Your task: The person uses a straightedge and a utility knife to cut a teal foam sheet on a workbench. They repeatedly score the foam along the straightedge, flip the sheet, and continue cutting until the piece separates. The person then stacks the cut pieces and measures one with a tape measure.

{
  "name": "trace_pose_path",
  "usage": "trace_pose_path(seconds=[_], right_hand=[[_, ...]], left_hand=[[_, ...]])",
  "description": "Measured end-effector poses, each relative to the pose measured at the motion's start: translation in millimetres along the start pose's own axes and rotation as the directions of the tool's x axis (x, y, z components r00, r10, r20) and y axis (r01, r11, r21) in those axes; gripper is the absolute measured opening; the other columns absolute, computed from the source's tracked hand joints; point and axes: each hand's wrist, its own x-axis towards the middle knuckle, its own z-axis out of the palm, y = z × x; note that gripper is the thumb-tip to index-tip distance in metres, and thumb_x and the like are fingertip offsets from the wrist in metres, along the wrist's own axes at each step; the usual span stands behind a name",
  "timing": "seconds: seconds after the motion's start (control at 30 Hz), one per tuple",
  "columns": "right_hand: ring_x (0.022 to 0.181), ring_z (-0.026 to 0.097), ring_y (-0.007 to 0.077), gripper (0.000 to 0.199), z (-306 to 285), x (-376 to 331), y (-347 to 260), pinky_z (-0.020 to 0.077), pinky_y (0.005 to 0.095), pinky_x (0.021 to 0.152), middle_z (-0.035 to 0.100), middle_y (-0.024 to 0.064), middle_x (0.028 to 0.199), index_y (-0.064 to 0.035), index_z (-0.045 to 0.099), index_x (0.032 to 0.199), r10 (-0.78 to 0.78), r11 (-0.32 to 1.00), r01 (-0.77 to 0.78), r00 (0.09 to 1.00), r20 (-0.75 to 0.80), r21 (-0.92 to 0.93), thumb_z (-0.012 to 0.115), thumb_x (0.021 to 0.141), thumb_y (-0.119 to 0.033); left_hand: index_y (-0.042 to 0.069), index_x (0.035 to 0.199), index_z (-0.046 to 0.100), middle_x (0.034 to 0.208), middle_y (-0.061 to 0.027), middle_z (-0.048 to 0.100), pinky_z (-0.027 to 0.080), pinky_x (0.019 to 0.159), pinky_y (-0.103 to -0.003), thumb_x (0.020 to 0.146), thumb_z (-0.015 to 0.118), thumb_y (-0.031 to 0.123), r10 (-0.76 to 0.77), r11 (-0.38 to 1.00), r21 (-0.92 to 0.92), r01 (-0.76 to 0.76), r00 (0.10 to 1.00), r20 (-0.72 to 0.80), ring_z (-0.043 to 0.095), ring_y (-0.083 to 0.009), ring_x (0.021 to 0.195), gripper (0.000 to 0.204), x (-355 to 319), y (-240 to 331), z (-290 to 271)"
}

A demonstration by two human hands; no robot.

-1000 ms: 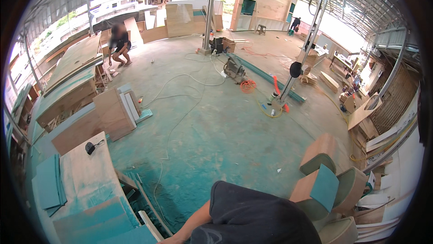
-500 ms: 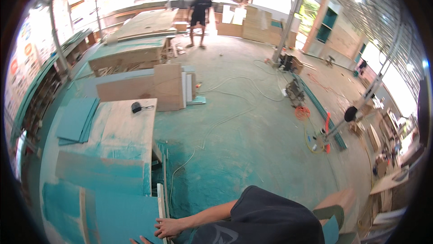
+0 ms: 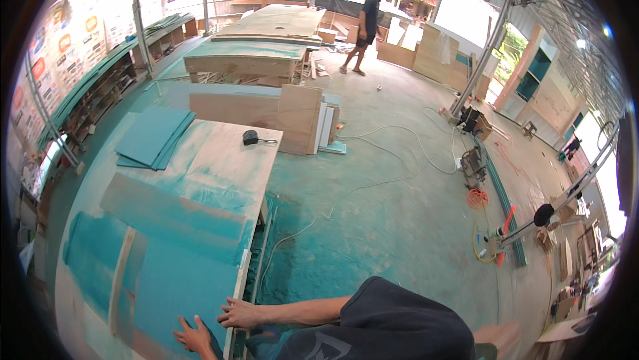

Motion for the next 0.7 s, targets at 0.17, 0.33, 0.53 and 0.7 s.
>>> trace_pose_path(seconds=[0.17,0.33,0.53,0.7], right_hand=[[0.11,0.054,0.0256,0.03,-2.6,25.0,7.0,0.038,0.0488,0.094,0.059,-0.002,0.136,-0.0169,0.066,0.108,0.048,0.999,-0.046,0.993,0.106,-0.021,0.081,0.087,-0.032],[0.104,0.053,0.0248,0.023,-0.9,46.9,18.2,0.0366,0.0462,0.088,0.057,0.0077,0.114,-0.0182,0.064,0.108,0.03,0.995,-0.028,0.999,0.026,-0.093,0.075,0.092,-0.029],[0.104,0.054,0.0256,0.018,-9.0,72.9,20.9,0.0368,0.0459,0.088,0.053,0.0074,0.104,-0.0156,0.062,0.103,0.048,0.996,-0.043,0.997,0.066,-0.075,0.073,0.091,-0.024],[0.106,0.054,0.0259,0.021,-0.7,86.7,31.1,0.038,0.0475,0.09,0.054,0.0074,0.104,-0.0167,0.061,0.105,0.044,0.997,-0.042,0.999,0.032,-0.063,0.073,0.09,-0.025]], left_hand=[[0.037,0.161,0.039,0.166,-0.0278,0.027,0.039,0.105,-0.07,0.097,0.06,0.064,0.033,0.998,-0.06,-0.033,0.999,-0.004,0.028,-0.0448,0.152,0.073,17.4,0.0,-17.8],[0.037,0.162,0.038,0.167,-0.028,0.025,0.038,0.107,-0.071,0.098,0.059,0.064,0.057,0.995,-0.078,-0.058,0.998,-0.019,0.027,-0.045,0.153,0.073,44.4,-2.7,-22.5],[0.035,0.162,0.038,0.168,-0.0286,0.021,0.038,0.107,-0.07,0.099,0.058,0.063,0.05,0.994,-0.097,-0.05,0.999,0.005,0.026,-0.0461,0.153,0.072,71.7,-5.2,-25.4],[0.035,0.162,0.038,0.167,-0.0299,0.022,0.037,0.108,-0.07,0.099,0.058,0.061,0.067,0.99,-0.122,-0.07,0.997,-0.029,0.027,-0.0467,0.152,0.071,87.3,-4.5,-27.0]])
